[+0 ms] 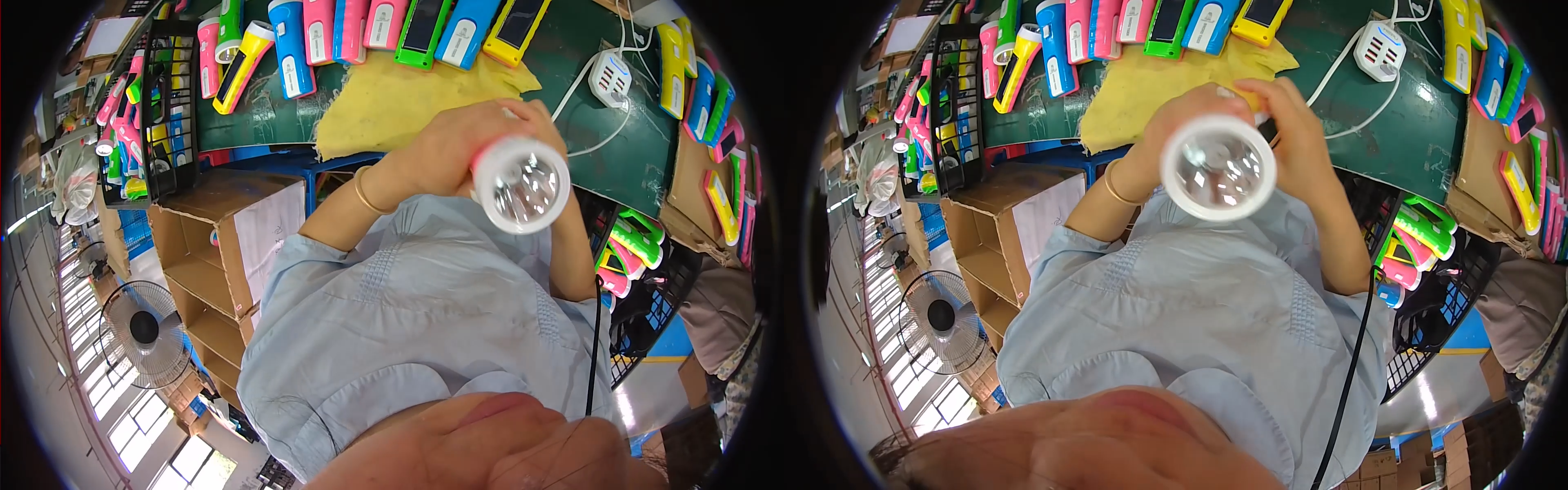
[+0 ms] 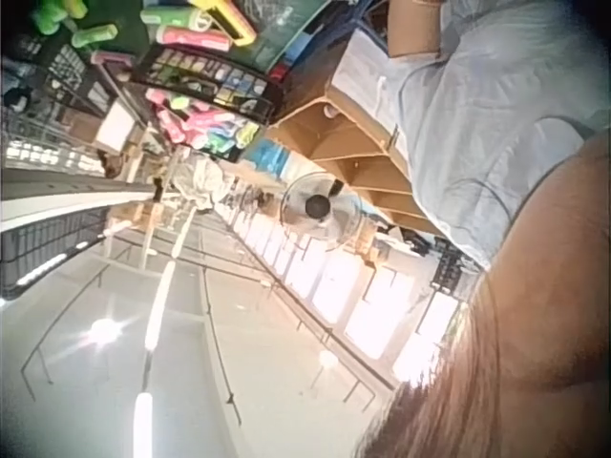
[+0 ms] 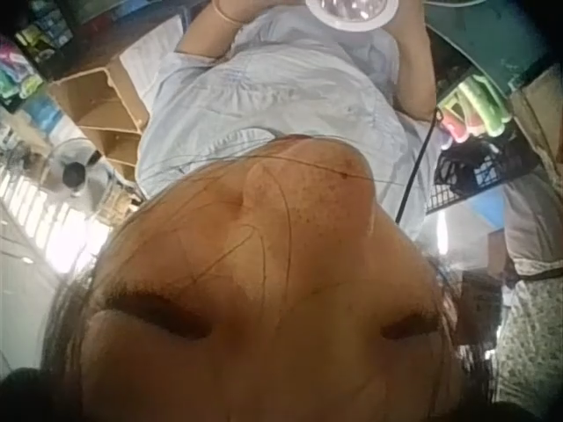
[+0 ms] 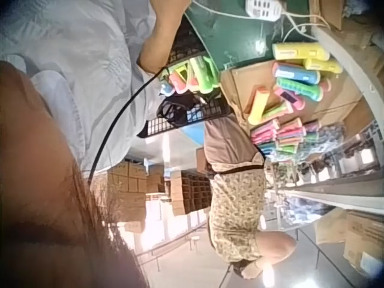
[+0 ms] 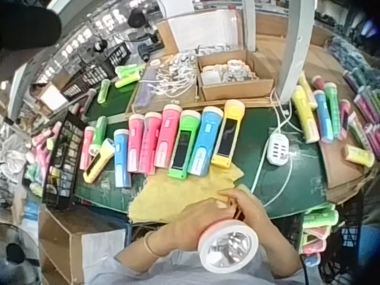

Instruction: Testing the functionality of various colored flashlights by plugging them into a power/test module on an assembly line.

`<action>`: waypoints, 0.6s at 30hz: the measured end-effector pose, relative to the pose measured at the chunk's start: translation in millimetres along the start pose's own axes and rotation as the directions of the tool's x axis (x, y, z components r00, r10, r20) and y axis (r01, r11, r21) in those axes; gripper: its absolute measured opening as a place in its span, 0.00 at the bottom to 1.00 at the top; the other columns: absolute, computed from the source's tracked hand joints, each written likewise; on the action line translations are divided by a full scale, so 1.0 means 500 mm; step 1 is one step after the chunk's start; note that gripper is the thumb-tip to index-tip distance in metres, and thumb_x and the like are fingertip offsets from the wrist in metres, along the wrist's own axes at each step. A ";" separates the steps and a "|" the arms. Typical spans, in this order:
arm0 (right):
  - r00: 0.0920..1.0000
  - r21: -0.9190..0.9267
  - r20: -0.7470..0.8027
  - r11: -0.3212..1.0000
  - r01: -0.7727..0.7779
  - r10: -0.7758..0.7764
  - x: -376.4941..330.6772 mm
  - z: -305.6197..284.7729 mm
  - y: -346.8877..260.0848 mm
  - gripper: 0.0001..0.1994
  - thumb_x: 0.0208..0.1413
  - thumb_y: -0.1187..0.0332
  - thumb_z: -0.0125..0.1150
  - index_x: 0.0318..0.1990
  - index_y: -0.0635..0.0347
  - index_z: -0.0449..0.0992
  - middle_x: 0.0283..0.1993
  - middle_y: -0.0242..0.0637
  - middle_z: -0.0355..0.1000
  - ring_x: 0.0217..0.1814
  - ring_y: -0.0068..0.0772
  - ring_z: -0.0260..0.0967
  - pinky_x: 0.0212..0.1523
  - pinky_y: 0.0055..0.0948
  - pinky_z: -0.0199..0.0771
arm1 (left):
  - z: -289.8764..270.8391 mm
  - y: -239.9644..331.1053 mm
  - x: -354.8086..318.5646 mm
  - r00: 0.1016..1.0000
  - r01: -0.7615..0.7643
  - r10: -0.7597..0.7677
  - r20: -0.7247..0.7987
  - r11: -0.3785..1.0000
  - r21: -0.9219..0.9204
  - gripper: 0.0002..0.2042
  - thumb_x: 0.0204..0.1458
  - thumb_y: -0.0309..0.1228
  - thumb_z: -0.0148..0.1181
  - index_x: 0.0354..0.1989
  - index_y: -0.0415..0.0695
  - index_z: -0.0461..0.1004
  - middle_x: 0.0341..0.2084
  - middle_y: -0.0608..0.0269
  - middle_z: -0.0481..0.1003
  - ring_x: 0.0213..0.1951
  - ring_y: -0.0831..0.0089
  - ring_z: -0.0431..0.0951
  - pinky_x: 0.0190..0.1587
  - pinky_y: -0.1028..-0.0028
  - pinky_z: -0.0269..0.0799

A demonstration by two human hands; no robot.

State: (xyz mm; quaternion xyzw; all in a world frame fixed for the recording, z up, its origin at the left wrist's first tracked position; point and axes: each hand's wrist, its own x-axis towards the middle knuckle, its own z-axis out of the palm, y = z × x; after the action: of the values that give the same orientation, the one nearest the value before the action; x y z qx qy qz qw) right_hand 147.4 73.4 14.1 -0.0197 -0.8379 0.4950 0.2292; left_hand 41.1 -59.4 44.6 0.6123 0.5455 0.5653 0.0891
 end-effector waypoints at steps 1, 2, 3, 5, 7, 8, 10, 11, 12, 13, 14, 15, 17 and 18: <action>0.998 0.024 0.012 0.998 -0.059 0.058 0.000 -0.018 -0.013 0.18 0.45 0.69 0.61 0.45 0.60 0.70 0.32 0.38 0.61 0.32 0.32 0.60 0.31 0.24 0.61 | 0.000 -0.002 -0.007 0.999 -0.014 0.009 0.051 0.995 0.097 0.26 0.35 0.34 0.66 0.45 0.41 0.67 0.33 0.57 0.72 0.33 0.60 0.73 0.36 0.68 0.69; 0.997 0.027 -0.007 0.997 -0.070 0.070 -0.002 -0.029 -0.012 0.15 0.48 0.69 0.58 0.45 0.60 0.70 0.32 0.37 0.61 0.32 0.32 0.60 0.32 0.23 0.61 | -0.001 -0.006 -0.015 0.995 -0.033 0.013 0.102 0.980 0.196 0.31 0.34 0.38 0.68 0.49 0.42 0.65 0.34 0.52 0.71 0.33 0.54 0.73 0.37 0.65 0.69; 0.996 0.029 -0.027 0.996 -0.081 0.082 -0.004 -0.038 -0.010 0.13 0.51 0.69 0.55 0.45 0.61 0.70 0.32 0.37 0.62 0.33 0.31 0.60 0.32 0.23 0.61 | -0.003 -0.009 -0.018 0.993 0.016 -0.043 0.107 0.970 0.241 0.32 0.33 0.35 0.68 0.50 0.41 0.63 0.36 0.52 0.71 0.33 0.55 0.73 0.37 0.66 0.70; 0.996 0.049 -0.074 0.997 -0.052 0.055 -0.009 -0.046 -0.005 0.09 0.54 0.70 0.49 0.40 0.63 0.71 0.32 0.37 0.63 0.33 0.29 0.61 0.33 0.23 0.61 | -0.001 -0.001 -0.019 0.992 0.127 -0.122 -0.041 0.982 0.138 0.32 0.34 0.33 0.69 0.50 0.40 0.63 0.38 0.53 0.71 0.36 0.55 0.73 0.39 0.66 0.70; 0.991 0.087 -0.114 0.995 -0.057 0.067 -0.017 -0.045 0.009 0.06 0.54 0.73 0.49 0.35 0.65 0.70 0.32 0.37 0.65 0.34 0.28 0.63 0.35 0.22 0.63 | 0.001 0.008 -0.016 0.980 0.200 -0.192 -0.059 0.959 0.201 0.33 0.34 0.34 0.69 0.51 0.40 0.61 0.40 0.52 0.71 0.39 0.54 0.72 0.42 0.66 0.70; 0.987 0.184 -0.115 0.979 -0.093 0.115 -0.022 -0.041 0.012 0.05 0.54 0.73 0.50 0.35 0.66 0.70 0.31 0.37 0.66 0.34 0.26 0.63 0.35 0.21 0.63 | 0.000 0.010 -0.017 0.961 0.276 -0.263 -0.083 0.924 0.264 0.35 0.34 0.35 0.70 0.52 0.40 0.60 0.42 0.52 0.70 0.43 0.53 0.72 0.45 0.66 0.69; 0.956 0.383 -0.076 0.893 -0.236 0.285 -0.031 -0.036 -0.003 0.05 0.54 0.73 0.51 0.32 0.67 0.70 0.29 0.34 0.66 0.32 0.23 0.63 0.35 0.19 0.62 | 0.000 0.000 -0.018 0.933 0.344 -0.326 -0.154 0.932 0.112 0.35 0.37 0.38 0.69 0.52 0.38 0.58 0.42 0.52 0.71 0.43 0.59 0.73 0.45 0.69 0.69; 0.955 0.383 -0.074 0.893 -0.237 0.285 -0.032 -0.037 -0.012 0.05 0.54 0.73 0.51 0.32 0.67 0.70 0.29 0.34 0.66 0.32 0.23 0.63 0.35 0.19 0.62 | 0.004 -0.001 -0.016 0.898 0.403 -0.392 -0.199 0.915 0.019 0.34 0.38 0.39 0.69 0.51 0.37 0.58 0.41 0.52 0.71 0.42 0.62 0.73 0.44 0.70 0.69; 0.937 0.378 -0.040 0.874 -0.306 0.346 -0.031 -0.040 -0.021 0.05 0.55 0.73 0.51 0.32 0.67 0.70 0.28 0.34 0.66 0.32 0.22 0.63 0.35 0.19 0.62 | 0.000 0.003 -0.005 0.840 0.487 -0.498 -0.214 0.867 -0.107 0.31 0.41 0.38 0.66 0.50 0.38 0.58 0.39 0.55 0.71 0.40 0.69 0.73 0.42 0.72 0.68; 0.914 0.371 -0.006 0.850 -0.374 0.405 -0.027 -0.041 -0.028 0.06 0.55 0.72 0.51 0.31 0.67 0.70 0.27 0.33 0.66 0.32 0.22 0.63 0.35 0.19 0.62 | -0.004 0.004 0.002 0.839 0.488 -0.499 -0.215 0.866 -0.108 0.31 0.41 0.38 0.66 0.50 0.38 0.58 0.39 0.55 0.71 0.40 0.69 0.73 0.42 0.72 0.68; 0.951 0.351 -0.037 0.895 -0.275 0.306 -0.022 -0.038 -0.033 0.07 0.57 0.71 0.49 0.31 0.66 0.70 0.26 0.33 0.66 0.30 0.21 0.62 0.33 0.19 0.61 | -0.007 0.001 0.009 0.785 0.549 -0.592 -0.183 0.802 -0.236 0.28 0.43 0.36 0.64 0.50 0.38 0.58 0.38 0.57 0.71 0.39 0.70 0.73 0.42 0.72 0.69; 0.951 0.351 -0.037 0.894 -0.277 0.309 -0.015 -0.039 -0.040 0.07 0.57 0.71 0.49 0.31 0.66 0.70 0.26 0.33 0.66 0.30 0.21 0.62 0.33 0.19 0.61 | -0.010 0.000 0.017 0.725 0.599 -0.675 -0.138 0.717 -0.356 0.26 0.44 0.35 0.63 0.49 0.38 0.59 0.37 0.59 0.70 0.38 0.72 0.72 0.41 0.73 0.69; 0.961 0.482 -0.042 0.848 -0.221 0.275 0.000 -0.044 -0.053 0.09 0.58 0.69 0.48 0.31 0.67 0.69 0.24 0.33 0.65 0.28 0.20 0.60 0.30 0.19 0.59 | -0.021 0.004 0.030 0.692 0.657 -0.716 -0.091 0.677 -0.330 0.26 0.46 0.33 0.61 0.50 0.38 0.57 0.38 0.60 0.69 0.39 0.71 0.73 0.41 0.72 0.70; 0.972 0.490 -0.064 0.856 -0.166 0.225 0.006 -0.045 -0.053 0.11 0.59 0.67 0.47 0.30 0.67 0.68 0.23 0.32 0.64 0.26 0.19 0.58 0.29 0.18 0.57 | -0.026 -0.001 0.031 0.725 0.611 -0.689 0.007 0.638 -0.469 0.26 0.45 0.32 0.61 0.51 0.39 0.56 0.39 0.59 0.69 0.39 0.71 0.73 0.41 0.72 0.70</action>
State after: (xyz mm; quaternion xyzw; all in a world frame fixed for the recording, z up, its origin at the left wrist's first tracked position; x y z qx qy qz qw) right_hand 159.1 79.1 46.4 -0.0769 -0.6670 0.7062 0.2247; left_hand 27.1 -53.9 57.7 0.2858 0.5923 0.6531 0.3754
